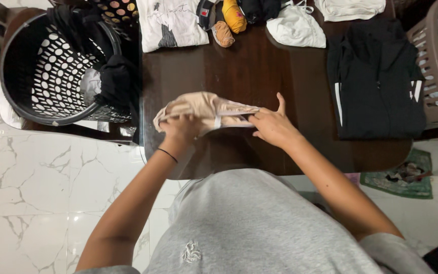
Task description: The person folds several garments on a wooden table, including a light blue shirt, a beige top, a white tank top, a striped shirt, and a black garment. Each item is smoothed, folded into a compact rectangle, and placed into a nearby laundry basket.
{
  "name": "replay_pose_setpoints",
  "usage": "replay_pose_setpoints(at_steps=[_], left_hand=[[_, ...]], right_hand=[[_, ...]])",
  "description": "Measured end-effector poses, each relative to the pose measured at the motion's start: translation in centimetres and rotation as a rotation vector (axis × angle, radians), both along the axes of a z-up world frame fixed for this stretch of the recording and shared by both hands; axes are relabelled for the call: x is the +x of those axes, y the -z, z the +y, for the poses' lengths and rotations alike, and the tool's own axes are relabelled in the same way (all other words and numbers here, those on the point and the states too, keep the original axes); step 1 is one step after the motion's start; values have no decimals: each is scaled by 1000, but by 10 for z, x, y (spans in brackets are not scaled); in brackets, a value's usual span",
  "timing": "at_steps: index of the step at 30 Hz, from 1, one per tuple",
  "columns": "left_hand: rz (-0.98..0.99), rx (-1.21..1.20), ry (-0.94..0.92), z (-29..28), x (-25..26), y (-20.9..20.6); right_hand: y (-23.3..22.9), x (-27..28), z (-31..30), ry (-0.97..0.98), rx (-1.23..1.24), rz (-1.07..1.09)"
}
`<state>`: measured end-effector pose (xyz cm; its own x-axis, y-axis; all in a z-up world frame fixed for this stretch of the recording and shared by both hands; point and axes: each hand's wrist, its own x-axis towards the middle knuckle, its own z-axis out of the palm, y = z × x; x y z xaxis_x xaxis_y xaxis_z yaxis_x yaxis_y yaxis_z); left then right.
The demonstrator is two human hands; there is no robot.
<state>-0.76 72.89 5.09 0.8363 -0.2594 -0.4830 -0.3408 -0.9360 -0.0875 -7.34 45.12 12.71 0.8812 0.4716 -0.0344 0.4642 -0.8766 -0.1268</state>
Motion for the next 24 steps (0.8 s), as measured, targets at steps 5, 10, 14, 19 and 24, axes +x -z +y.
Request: replay_pose_setpoints(at_steps=[5,10,14,19,24], left_hand=[[17,-52,158,-20,-32,20],[-241,-418,115,0,-16,6],[-352,-614,244,8,-22,-37],[-312,-498,297,0,-12,-47],[-208,-982,230,7,16,-31]], right_hand=[[-16,8,-2,-254,188,-224],[-43,3,-21,-189,417,-212],[-52,16,-40,2,491,-161],[-68,13,-33,-182,829,53],[-83,-2,-23,-224,1124,583]])
